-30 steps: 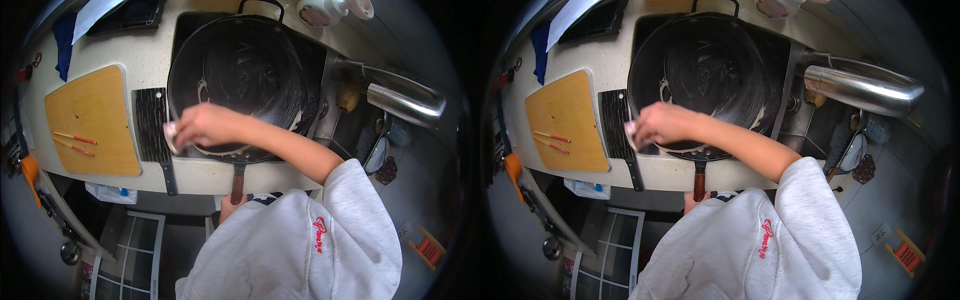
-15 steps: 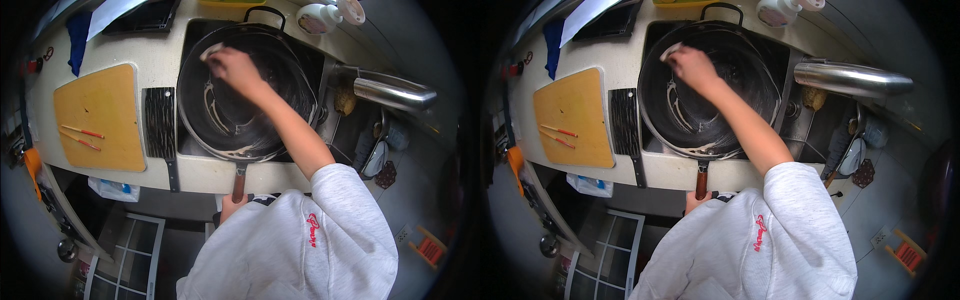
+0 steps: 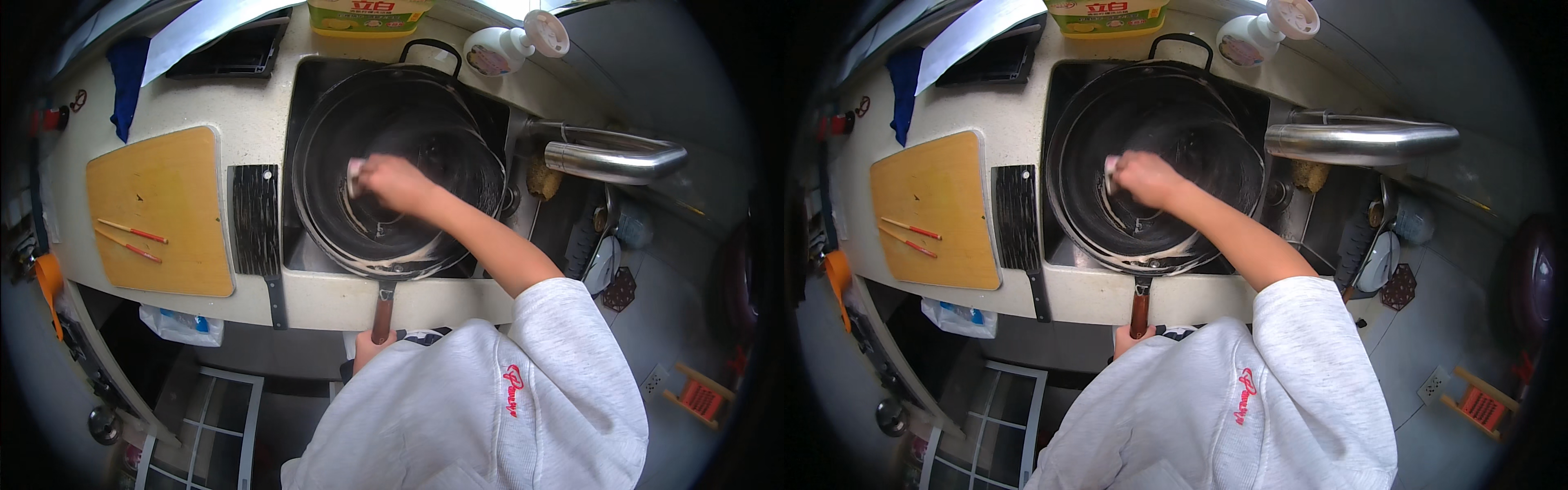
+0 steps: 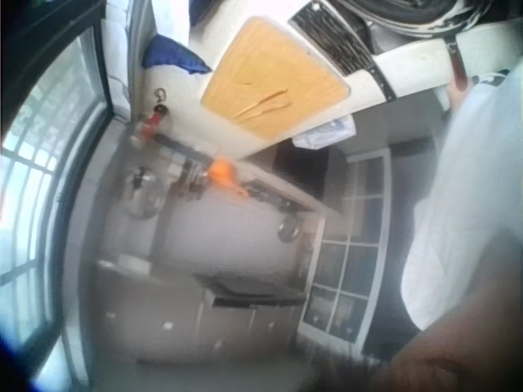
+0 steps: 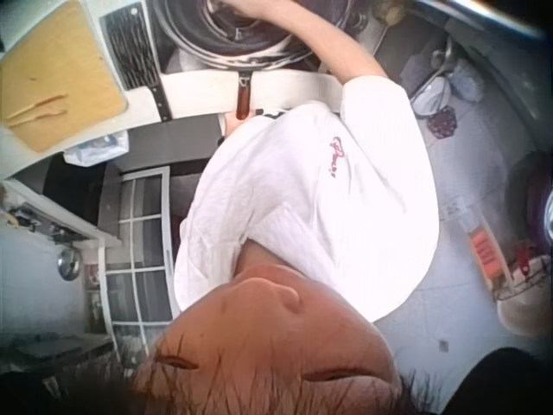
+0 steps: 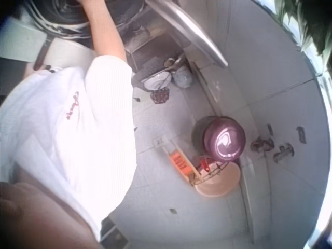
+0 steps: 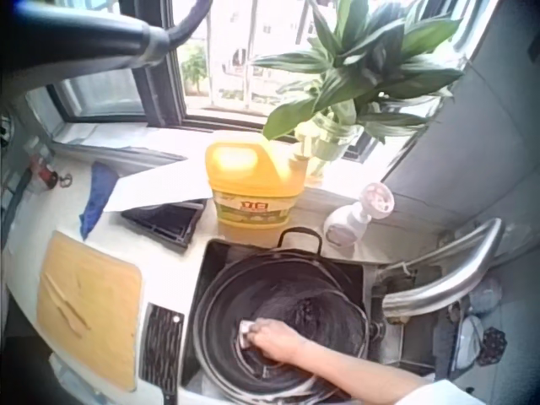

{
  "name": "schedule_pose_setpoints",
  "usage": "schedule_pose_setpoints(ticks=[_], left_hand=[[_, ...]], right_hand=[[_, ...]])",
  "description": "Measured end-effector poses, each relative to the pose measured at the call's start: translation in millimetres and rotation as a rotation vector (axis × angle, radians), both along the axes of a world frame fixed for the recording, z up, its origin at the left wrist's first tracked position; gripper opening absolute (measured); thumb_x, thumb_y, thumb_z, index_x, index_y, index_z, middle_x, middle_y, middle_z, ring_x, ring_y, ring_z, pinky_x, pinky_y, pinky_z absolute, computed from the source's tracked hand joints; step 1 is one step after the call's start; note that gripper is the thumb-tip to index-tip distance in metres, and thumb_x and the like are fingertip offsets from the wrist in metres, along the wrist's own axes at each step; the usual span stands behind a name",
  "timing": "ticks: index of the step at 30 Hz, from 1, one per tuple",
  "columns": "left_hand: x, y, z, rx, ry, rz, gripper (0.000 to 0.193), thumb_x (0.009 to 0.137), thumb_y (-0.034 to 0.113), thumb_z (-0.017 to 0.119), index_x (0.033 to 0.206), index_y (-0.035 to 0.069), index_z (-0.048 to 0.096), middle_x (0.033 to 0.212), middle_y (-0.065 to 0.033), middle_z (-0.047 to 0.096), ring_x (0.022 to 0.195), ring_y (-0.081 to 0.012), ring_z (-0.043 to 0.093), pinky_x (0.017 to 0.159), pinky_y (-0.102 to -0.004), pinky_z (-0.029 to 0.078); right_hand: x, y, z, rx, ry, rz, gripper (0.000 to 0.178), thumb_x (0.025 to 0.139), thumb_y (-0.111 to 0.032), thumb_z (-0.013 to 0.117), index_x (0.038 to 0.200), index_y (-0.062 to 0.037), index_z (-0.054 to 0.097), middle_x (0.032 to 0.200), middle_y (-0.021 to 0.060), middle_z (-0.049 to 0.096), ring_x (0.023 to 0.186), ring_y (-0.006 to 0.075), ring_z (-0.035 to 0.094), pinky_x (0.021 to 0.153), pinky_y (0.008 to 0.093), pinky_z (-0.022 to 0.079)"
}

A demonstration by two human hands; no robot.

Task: The person scrubs a black wok with a pink sponge and soap in a kitchen sink. They thoroughly clean the interior and exterior surfaces, rinse the pan under running water, and shake off excess water.

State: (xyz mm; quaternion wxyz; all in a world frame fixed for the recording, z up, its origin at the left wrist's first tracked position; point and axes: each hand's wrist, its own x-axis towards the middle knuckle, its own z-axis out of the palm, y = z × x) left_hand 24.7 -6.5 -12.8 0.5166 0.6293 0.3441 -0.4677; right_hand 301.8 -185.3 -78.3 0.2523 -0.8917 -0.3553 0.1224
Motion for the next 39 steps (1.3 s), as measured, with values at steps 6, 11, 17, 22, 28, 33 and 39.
schedule_pose_setpoints(ticks=[6, 11, 17, 22, 28, 33, 39], left_hand=[[-1, -1, 5, -0.014, 0.011, 0.051, 0.033, 0.078, 0.021, 0.070, 0.066, -0.005, 0.054, 0.058, -0.0042, 0.054, 0.057, -0.0074, 0.046, 0.052, -0.0310, 0.040], [-2, 3, 0, 0.022, 0.022, -0.031, 0.032, 0.078, 0.020, 0.070, 0.066, -0.005, 0.054, 0.058, -0.0041, 0.054, 0.058, -0.0073, 0.045, 0.053, -0.0310, 0.040], [0, 2, 6, 0.000, 0.043, 0.011, 0.032, 0.078, 0.019, 0.069, 0.065, -0.005, 0.053, 0.057, -0.0040, 0.052, 0.057, -0.0072, 0.044, 0.052, -0.0309, 0.039], [1, -4, 3, -0.001, 0.035, 0.038, 0.030, 0.078, 0.018, 0.069, 0.065, -0.005, 0.053, 0.057, -0.0034, 0.051, 0.057, -0.0069, 0.044, 0.051, -0.0308, 0.038], [9, -6, 15, 0.019, 0.066, 0.035, 0.031, 0.079, 0.020, 0.069, 0.067, -0.005, 0.055, 0.059, -0.0030, 0.052, 0.057, -0.0076, 0.045, 0.052, -0.0304, 0.039], [2, -1, 6, 0.016, 0.016, 0.000, 0.032, 0.079, 0.020, 0.069, 0.065, -0.005, 0.054, 0.056, -0.0026, 0.051, 0.056, -0.0077, 0.044, 0.051, -0.0308, 0.038], [3, -3, 8, 0.072, 0.025, -0.059, 0.032, 0.079, 0.019, 0.069, 0.065, -0.005, 0.054, 0.057, -0.0030, 0.052, 0.056, -0.0072, 0.044, 0.051, -0.0304, 0.039]], right_hand=[[-14, -51, 8, -0.444, 0.111, -0.184, 0.018, 0.064, -0.002, 0.064, 0.081, -0.0009, 0.065, 0.090, 0.0149, 0.063, 0.084, 0.0301, 0.063, 0.072, 0.0388, 0.054], [-37, -57, 5, -0.201, 0.062, 0.391, 0.012, 0.075, -0.013, 0.059, 0.085, -0.0080, 0.064, 0.095, 0.0077, 0.059, 0.084, 0.0257, 0.059, 0.074, 0.0362, 0.053], [-40, -35, -2, -0.055, 0.071, 0.149, 0.021, 0.076, -0.012, 0.059, 0.096, -0.0056, 0.065, 0.096, 0.0082, 0.060, 0.090, 0.0267, 0.059, 0.078, 0.0367, 0.052], [-2, -28, -12, 0.008, -0.128, -0.618, 0.028, 0.072, -0.004, 0.062, 0.100, -0.0081, 0.065, 0.101, 0.0106, 0.058, 0.092, 0.0300, 0.057, 0.080, 0.0384, 0.050], [22, 5, -21, 0.154, -0.113, -0.620, 0.038, 0.072, -0.009, 0.063, 0.110, -0.0105, 0.062, 0.119, 0.0142, 0.056, 0.100, 0.0327, 0.058, 0.084, 0.0375, 0.050], [20, 18, -28, 0.229, -0.305, 0.319, 0.027, 0.080, -0.012, 0.053, 0.106, -0.0140, 0.063, 0.118, 0.0030, 0.058, 0.091, 0.0184, 0.060, 0.077, 0.0311, 0.053], [29, 61, -23, 0.538, -0.312, -0.250, 0.024, 0.073, -0.008, 0.065, 0.097, -0.0111, 0.066, 0.104, 0.0073, 0.062, 0.083, 0.0231, 0.062, 0.073, 0.0333, 0.054]])
